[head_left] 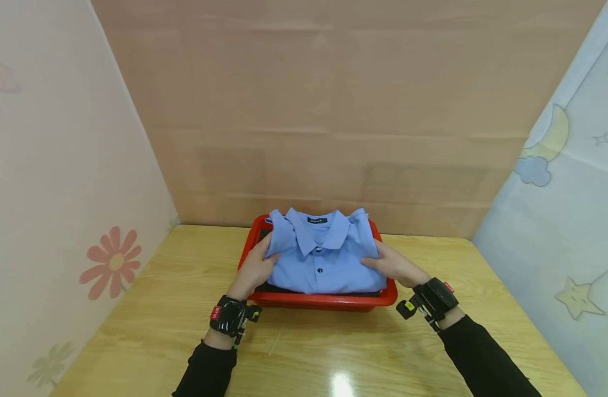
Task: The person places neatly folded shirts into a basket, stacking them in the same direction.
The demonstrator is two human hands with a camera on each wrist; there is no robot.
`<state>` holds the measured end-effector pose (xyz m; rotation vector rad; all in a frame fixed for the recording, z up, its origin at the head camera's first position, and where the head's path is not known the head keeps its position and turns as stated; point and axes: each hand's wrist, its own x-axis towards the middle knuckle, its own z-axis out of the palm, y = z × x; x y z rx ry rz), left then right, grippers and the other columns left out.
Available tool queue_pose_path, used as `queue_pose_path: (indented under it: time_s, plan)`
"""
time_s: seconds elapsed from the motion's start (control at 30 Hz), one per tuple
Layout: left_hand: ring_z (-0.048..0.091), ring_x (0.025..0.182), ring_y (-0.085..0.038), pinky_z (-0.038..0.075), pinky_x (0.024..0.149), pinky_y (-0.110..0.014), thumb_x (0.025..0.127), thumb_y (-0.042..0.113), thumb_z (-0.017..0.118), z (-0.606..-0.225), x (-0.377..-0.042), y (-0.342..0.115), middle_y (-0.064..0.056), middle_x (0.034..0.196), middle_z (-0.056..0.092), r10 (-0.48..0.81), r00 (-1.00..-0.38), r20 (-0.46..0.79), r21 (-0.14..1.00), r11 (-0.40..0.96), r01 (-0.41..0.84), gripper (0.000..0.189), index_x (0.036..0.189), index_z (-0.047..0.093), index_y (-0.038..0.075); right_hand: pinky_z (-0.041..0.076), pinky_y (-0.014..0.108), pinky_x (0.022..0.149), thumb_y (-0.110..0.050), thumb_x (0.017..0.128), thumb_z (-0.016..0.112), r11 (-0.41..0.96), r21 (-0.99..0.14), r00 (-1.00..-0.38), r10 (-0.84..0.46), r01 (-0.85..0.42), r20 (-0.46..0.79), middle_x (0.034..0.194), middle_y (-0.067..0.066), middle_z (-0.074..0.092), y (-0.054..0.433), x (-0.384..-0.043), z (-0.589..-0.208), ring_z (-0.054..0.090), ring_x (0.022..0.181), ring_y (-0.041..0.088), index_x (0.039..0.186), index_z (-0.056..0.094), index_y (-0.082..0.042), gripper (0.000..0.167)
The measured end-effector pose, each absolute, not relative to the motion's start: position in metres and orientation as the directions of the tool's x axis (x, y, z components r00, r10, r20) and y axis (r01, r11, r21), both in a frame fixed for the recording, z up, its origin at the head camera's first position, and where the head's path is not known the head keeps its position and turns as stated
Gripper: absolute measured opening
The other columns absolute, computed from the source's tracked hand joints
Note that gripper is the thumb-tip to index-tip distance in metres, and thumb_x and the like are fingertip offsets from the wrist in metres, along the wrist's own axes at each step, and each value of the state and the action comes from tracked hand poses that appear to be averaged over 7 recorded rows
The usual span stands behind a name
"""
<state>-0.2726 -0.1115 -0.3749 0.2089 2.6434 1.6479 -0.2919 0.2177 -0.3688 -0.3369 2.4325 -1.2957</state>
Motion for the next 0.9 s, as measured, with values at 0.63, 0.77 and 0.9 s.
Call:
queue_pose_path:
  time_s: [0.63, 0.77, 0.9]
  plan:
    - [0.019, 0.148, -0.037, 0.018, 0.120, -0.052, 0.100, 0.006, 0.048, -0.371, -0.288, -0.141, -0.021, 0.161, 0.017, 0.256, -0.965, -0.052, 0.730, 0.669, 0.139, 0.070, 0.155, 0.007, -0.005, 0.040, 0.059, 0.106, -0.026, 0.100, 0.056, 0.647, -0.752, -0.949, -0.298, -0.123, -0.101, 0.151, 0.026, 0.036, 0.221, -0.301, -0.373, 0.045, 0.132, 0.043, 0.155, 0.016, 0.000, 0.073]
    - [0.025, 0.146, -0.039, 0.023, 0.118, -0.053, 0.099, 0.006, 0.050, -0.367, -0.292, -0.146, -0.027, 0.158, 0.022, 0.239, -0.970, -0.037, 0.703, 0.697, 0.144, 0.070, 0.153, 0.008, -0.009, 0.039, 0.060, 0.106, -0.022, 0.098, 0.059, 0.717, -0.651, -0.957, -0.285, -0.248, 0.051, 0.150, 0.030, 0.035, 0.221, -0.304, -0.373, 0.043, 0.132, 0.046, 0.153, 0.018, 0.006, 0.074]
    - [0.038, 0.139, -0.041, 0.033, 0.112, -0.054, 0.098, 0.008, 0.052, -0.362, -0.295, -0.151, -0.030, 0.151, 0.035, 0.214, -0.977, -0.007, 0.654, 0.740, 0.157, 0.067, 0.151, 0.016, -0.012, 0.036, 0.061, 0.108, -0.011, 0.094, 0.064, 0.767, -0.502, -0.916, -0.334, -0.400, 0.220, 0.149, 0.031, 0.034, 0.218, -0.306, -0.374, 0.040, 0.133, 0.047, 0.150, 0.029, 0.006, 0.068]
